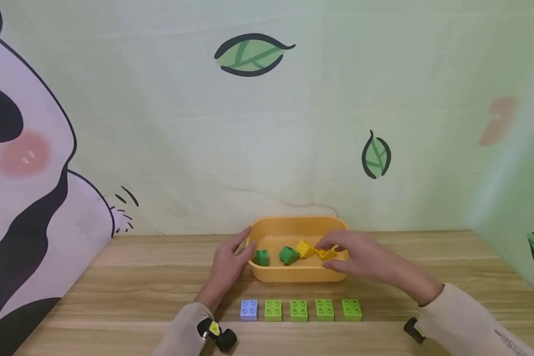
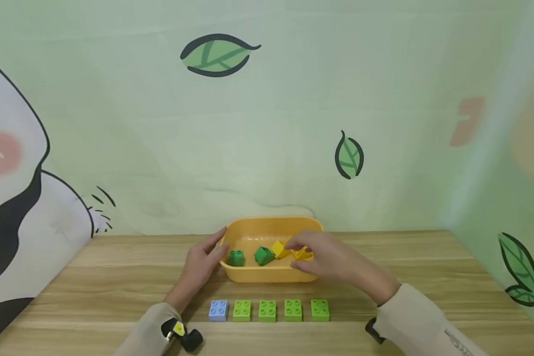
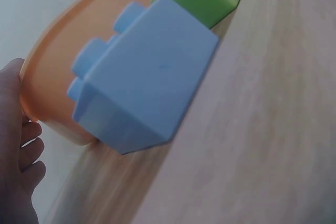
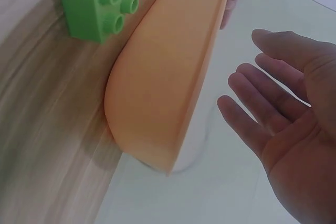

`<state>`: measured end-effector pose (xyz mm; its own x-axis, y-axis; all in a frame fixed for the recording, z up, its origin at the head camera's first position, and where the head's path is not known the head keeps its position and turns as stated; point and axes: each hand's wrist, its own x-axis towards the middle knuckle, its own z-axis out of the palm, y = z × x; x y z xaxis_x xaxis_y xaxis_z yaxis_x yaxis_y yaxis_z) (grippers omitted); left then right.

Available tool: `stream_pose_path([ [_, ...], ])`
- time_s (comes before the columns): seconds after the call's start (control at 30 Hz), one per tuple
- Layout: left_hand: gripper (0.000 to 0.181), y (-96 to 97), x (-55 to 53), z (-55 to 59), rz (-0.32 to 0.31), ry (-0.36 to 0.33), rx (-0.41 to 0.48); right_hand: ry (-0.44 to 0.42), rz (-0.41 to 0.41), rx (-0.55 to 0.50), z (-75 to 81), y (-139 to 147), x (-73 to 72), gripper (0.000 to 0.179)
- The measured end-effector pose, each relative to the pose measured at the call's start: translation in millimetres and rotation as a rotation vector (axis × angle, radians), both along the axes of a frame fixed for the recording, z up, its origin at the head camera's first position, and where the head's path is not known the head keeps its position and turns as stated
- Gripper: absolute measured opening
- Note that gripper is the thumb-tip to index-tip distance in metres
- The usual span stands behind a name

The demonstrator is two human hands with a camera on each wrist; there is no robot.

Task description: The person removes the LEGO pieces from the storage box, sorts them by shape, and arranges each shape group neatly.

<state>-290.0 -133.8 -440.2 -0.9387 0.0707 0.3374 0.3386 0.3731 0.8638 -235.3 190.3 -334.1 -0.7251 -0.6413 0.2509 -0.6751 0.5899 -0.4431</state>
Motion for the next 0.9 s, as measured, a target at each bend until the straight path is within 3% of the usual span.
stream_pose_path([
  [0.67, 0.05, 0.2, -2.0, -2.6, 0.011, 0.028, -0.001, -0.08, 0.025, 0.07, -9.2, -36.7, -37.4, 0.029],
  [0.9, 0.051, 0.0, -3.2, -4.0, 0.009, 0.028, 0.0, -0.095, -0.007, 0.116, -13.7, -48.4, -46.7, 0.03],
])
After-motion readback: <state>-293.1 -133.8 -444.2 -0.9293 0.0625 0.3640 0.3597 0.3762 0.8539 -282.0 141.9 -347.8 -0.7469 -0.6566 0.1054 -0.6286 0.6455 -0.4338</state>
